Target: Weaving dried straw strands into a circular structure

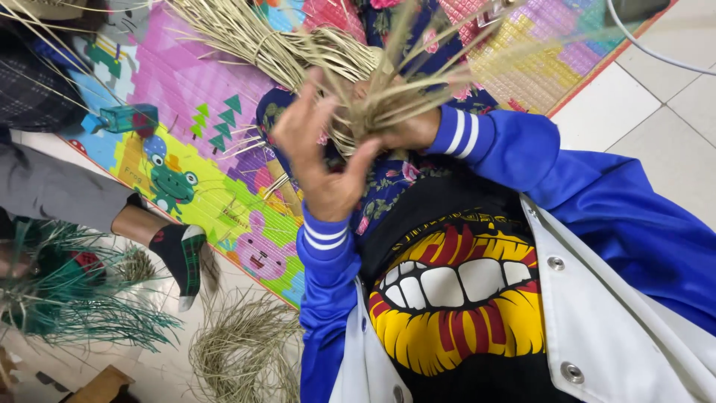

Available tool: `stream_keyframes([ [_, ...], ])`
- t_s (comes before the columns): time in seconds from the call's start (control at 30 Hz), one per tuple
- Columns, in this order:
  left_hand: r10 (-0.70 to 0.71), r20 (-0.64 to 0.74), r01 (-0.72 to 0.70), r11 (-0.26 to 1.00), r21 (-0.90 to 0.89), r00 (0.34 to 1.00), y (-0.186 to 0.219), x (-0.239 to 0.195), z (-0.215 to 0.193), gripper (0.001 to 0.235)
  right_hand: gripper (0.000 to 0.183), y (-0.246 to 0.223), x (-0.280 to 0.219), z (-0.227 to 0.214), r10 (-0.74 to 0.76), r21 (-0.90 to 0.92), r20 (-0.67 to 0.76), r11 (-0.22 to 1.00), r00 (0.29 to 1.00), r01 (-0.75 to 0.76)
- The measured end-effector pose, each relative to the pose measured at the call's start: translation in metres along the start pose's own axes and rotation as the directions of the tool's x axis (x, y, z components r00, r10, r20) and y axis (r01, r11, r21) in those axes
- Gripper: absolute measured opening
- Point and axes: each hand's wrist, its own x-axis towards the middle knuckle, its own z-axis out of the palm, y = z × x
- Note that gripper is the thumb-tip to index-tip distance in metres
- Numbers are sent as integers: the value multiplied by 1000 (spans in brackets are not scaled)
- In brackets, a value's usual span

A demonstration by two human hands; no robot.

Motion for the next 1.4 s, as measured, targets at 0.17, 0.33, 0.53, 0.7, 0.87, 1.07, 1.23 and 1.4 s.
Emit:
stream_keyframes([
  [0.17,-232,-346,216,973,-87,909,-14,-20,-19,17,14,-25,27,133,-261,-992,-24,127,965,10],
  [0.33,-141,-75,155,963,220,987,-31,-32,5,36,16,-44,6,123,-198,-977,87,176,976,123],
  [0.53,-127,77,93,935,341,989,-29,-20,25,69,55,-38,-13,116,-174,-959,8,278,985,57],
  [0.7,-61,157,-18,890,456,986,-31,-1,53,60,59,-45,-12,131,-165,-906,-15,419,986,56],
  [0.87,-31,-14,34,925,377,999,-24,10,62,11,90,-52,-26,164,-203,-985,118,98,972,140],
  [1.07,-38,-40,40,999,37,998,23,18,60,41,89,-47,-63,53,-266,-877,66,-476,962,-71],
  [1.23,387,238,-388,920,-44,891,55,-24,119,43,29,-20,-19,7,-299,-857,217,-514,929,35],
  [1.4,257,144,-247,965,-83,956,35,-40,30,86,15,-6,-34,-17,-44,-449,606,-843,794,296],
])
